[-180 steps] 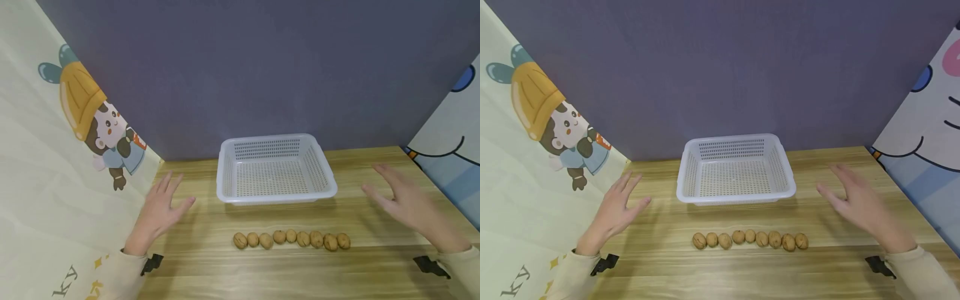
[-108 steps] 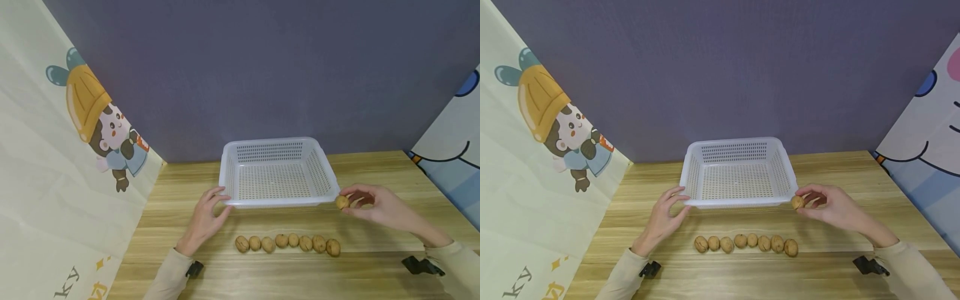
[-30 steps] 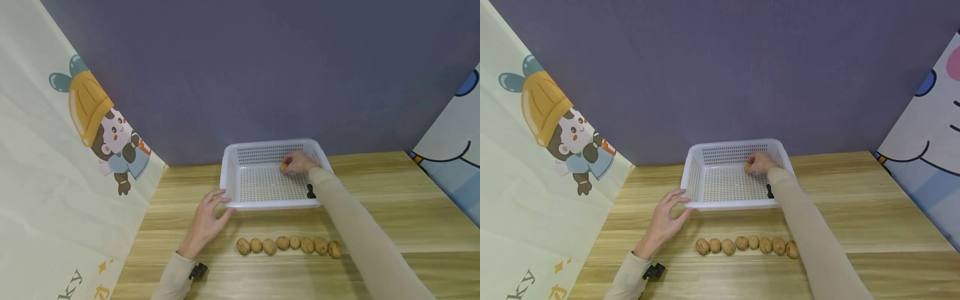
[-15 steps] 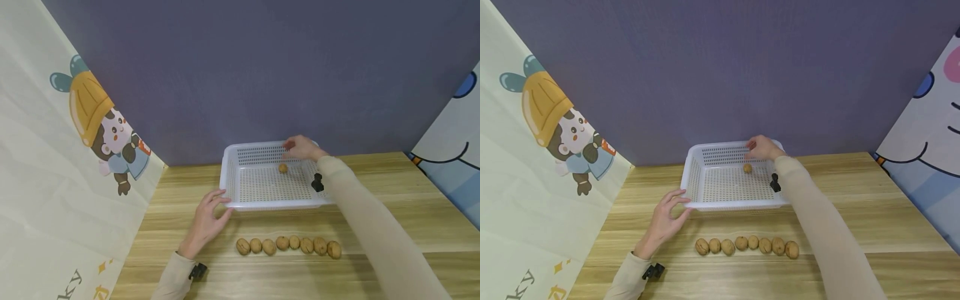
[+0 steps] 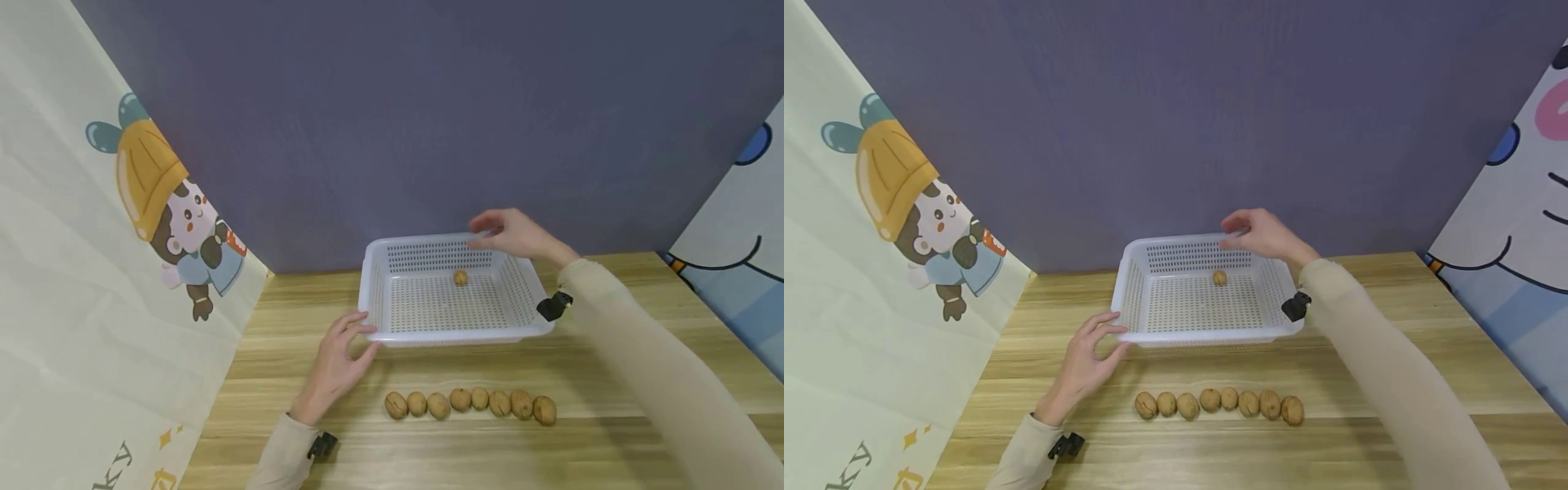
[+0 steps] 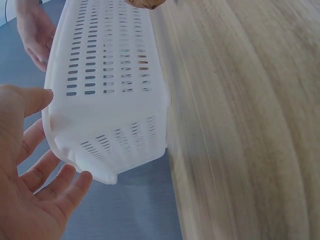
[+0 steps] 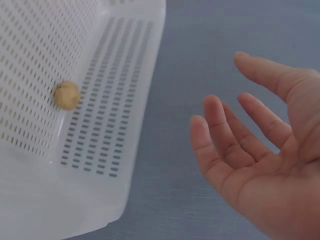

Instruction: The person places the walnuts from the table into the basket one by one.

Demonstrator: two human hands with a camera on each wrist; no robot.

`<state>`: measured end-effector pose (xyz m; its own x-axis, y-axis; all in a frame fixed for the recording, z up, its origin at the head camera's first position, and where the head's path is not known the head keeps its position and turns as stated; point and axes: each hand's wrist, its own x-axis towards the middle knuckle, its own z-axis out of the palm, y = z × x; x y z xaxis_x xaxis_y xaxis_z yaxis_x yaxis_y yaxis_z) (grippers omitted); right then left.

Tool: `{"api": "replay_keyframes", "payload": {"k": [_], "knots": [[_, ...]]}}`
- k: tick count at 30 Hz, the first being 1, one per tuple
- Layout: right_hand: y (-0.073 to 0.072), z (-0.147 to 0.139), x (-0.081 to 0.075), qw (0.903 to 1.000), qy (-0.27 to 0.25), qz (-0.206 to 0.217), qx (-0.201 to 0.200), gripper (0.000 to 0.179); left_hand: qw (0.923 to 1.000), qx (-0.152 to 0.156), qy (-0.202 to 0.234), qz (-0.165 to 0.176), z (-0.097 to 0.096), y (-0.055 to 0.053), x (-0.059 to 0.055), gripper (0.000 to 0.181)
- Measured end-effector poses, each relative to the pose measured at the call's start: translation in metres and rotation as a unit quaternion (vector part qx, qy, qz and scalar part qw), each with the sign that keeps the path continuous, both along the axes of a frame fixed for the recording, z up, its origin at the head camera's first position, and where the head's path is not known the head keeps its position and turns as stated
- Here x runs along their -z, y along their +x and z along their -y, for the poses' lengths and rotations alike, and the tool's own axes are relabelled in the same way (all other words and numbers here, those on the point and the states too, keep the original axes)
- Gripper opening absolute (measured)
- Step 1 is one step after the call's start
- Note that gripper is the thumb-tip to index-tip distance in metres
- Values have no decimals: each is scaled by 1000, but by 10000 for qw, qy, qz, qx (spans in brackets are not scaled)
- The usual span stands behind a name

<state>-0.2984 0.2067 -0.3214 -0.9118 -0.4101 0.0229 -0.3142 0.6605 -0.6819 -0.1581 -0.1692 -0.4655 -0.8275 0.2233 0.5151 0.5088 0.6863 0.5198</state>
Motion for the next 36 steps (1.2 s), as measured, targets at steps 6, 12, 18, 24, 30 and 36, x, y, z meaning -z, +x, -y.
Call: {"api": "replay_keyframes", "payload": {"k": [6,12,18,24,30,36], "knots": [[38,-13,3,9998,-156,95,-88,52,10000,-34,24,12,-1,1,1,29],[74,-24,20,9982,-483,-77,-361,44,10000,-60,54,39,-1,1,0,29],[104,-34,45,9946,-820,-150,-620,38,9999,-98,19,64,-2,2,-1,29],[129,-46,70,9893,-1088,-79,-967,34,9999,-110,13,103,-3,3,-1,29],[143,-62,95,9868,-1050,208,-1214,35,9999,-105,27,102,-3,4,0,28],[153,-73,116,9809,-1109,525,-1509,40,9998,-166,-15,129,-3,4,1,29]]}}
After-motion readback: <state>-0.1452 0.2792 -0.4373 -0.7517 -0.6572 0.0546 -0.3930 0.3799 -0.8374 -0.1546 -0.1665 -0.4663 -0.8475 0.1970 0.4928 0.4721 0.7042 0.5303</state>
